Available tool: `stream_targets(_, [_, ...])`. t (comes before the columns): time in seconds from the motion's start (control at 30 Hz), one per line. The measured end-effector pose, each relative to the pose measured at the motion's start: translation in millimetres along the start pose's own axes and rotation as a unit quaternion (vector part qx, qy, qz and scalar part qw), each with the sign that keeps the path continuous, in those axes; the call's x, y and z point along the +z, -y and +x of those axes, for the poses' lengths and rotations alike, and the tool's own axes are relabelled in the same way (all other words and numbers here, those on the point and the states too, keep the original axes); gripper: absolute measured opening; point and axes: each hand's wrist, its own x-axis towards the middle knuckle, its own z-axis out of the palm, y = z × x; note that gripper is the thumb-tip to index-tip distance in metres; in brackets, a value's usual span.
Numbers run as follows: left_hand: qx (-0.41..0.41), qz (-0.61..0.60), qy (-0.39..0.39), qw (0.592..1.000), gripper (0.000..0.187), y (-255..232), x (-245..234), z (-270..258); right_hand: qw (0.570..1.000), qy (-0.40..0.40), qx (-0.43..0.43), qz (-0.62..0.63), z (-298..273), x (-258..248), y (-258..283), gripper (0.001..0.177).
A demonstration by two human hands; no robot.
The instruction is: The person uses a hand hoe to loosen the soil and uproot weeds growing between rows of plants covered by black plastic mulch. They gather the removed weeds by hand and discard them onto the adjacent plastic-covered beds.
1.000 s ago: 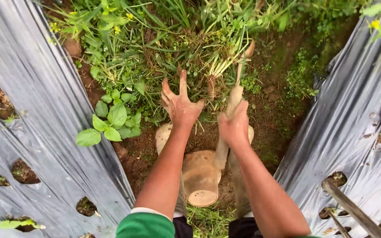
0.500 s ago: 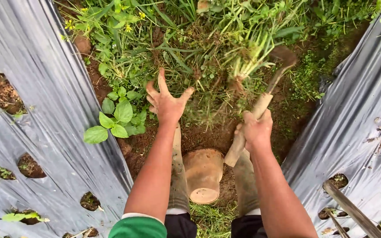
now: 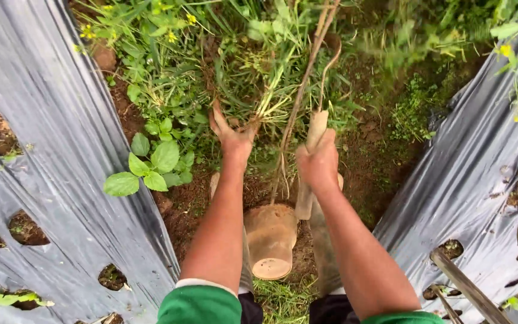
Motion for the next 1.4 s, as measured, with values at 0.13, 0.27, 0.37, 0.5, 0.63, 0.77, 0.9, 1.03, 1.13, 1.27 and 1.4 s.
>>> stream_targets(0.13, [-0.068,-0.003,-0.080,0.995,0.093,11,-24,-20,0.996,-0.055,0.007,-0.070,44,0,-27,0.035])
stream_targets(0.27, [-0.171,-0.087,-0.159,0.968,0.094,64,-30,2,0.989,-0.045,-0.054,-0.127,74,2,-32,0.034])
stream_targets(0.37, [-0.284,-0.062,-0.065,0.955,0.098,66,-30,-6,0.979,-0.006,-0.057,-0.195,44,-10,-28,0.033])
stream_targets(0.5, [-0.288,-0.110,-0.061,0.949,0.090,46,-9,4,0.973,0.042,-0.023,-0.228,9,-11,-65,0.033])
stream_targets(0.63, [-0.260,-0.034,0.012,0.965,0.091,10,-25,6,0.966,0.035,-0.060,-0.249,57,0,-88,0.035])
stream_targets(0.77, [-0.239,-0.022,0.020,0.971,0.094,-11,-22,-5,0.956,0.063,-0.079,-0.274,53,-9,-71,0.037])
stream_targets(0.9, [-0.231,-0.033,0.042,0.972,0.097,26,-10,13,0.969,0.091,-0.044,-0.225,16,-16,-78,0.036])
stream_targets(1.03, [-0.268,0.010,0.033,0.963,0.093,12,-7,4,0.968,0.118,-0.042,-0.220,42,-8,-98,0.041])
stream_targets(1.13, [-0.294,-0.013,0.035,0.955,0.086,-10,-3,-11,0.967,0.131,-0.067,-0.206,65,-13,-93,0.042])
stream_targets(1.27, [-0.314,-0.169,0.092,0.930,0.080,33,-7,-12,0.967,0.176,-0.058,-0.173,43,-27,-92,0.043])
stream_targets(1.4, [-0.279,-0.191,0.107,0.935,0.071,21,2,-60,0.976,0.188,-0.042,-0.105,-1,-56,-88,0.040])
